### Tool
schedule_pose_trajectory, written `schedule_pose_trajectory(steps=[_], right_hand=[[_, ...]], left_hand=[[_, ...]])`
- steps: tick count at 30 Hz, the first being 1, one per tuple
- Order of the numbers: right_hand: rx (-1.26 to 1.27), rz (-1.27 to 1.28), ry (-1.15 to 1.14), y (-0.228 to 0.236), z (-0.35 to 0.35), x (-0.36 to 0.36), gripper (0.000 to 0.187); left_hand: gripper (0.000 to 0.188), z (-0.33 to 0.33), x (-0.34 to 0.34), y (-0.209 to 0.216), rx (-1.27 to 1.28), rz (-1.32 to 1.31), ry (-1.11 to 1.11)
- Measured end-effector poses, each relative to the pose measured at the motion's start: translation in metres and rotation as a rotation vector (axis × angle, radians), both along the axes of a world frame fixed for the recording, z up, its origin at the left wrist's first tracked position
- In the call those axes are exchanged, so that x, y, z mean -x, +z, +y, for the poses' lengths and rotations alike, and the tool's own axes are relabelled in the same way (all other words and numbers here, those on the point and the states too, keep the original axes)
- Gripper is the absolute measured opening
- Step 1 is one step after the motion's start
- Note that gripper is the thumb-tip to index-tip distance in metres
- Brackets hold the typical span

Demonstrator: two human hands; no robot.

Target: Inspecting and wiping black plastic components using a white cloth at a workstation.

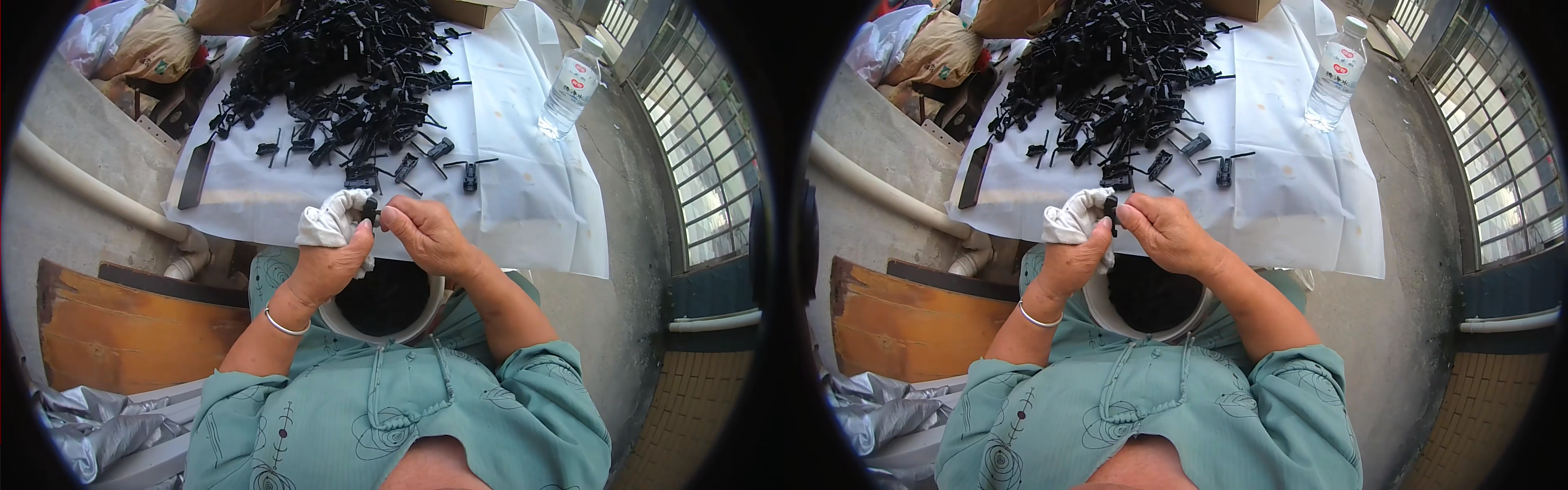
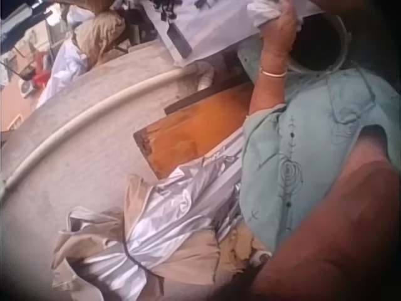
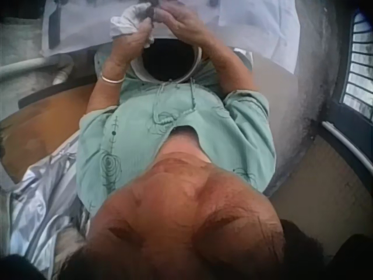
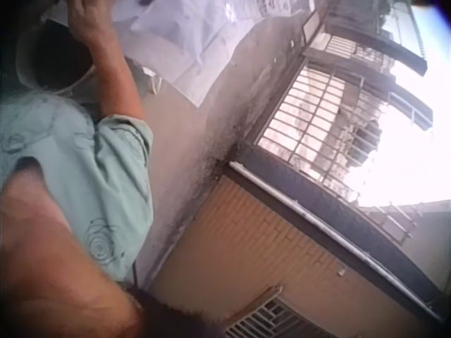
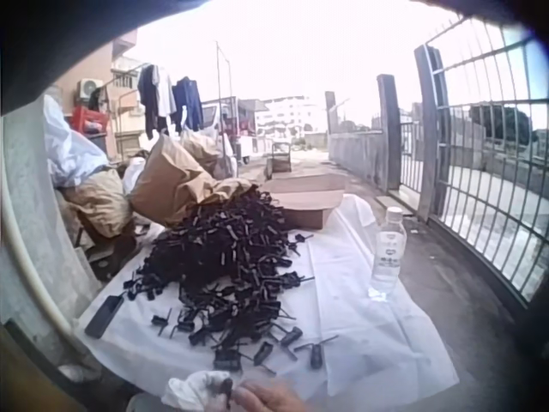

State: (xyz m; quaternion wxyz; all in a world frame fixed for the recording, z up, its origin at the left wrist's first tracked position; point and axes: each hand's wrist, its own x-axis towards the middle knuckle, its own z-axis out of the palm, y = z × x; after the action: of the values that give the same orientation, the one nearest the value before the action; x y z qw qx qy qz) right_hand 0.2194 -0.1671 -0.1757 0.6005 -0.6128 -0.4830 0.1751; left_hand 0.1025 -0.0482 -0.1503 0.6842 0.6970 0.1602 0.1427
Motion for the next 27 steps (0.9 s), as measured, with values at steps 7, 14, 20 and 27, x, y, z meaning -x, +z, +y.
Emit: schedule_pose_trajectory(steps=[7,14,20,27], right_hand=[[0.031,0.010,-0.049,-0.002,-0.003,0.003,0.022],[0.113,-0.008,-0.014,-0.004,-0.002,0.008,0.023],[0.103,0.108,-0.067,-0.012,0.005,0.017,0.023],[0.267,-0.155,-0.105,0.001,-0.007,0.005,0.015]], left_hand=[[0.025,-0.007,-0.002,-0.003,0.000,0.007,-0.005],[0.030,-0.008,0.001,-0.011,-0.189,-0.034,0.023],[0.031,-0.007,0.000,-0.020,-0.717,-0.227,0.073],[0.031,0.008,0.004,-0.014,0.089,-0.120,-0.008]])
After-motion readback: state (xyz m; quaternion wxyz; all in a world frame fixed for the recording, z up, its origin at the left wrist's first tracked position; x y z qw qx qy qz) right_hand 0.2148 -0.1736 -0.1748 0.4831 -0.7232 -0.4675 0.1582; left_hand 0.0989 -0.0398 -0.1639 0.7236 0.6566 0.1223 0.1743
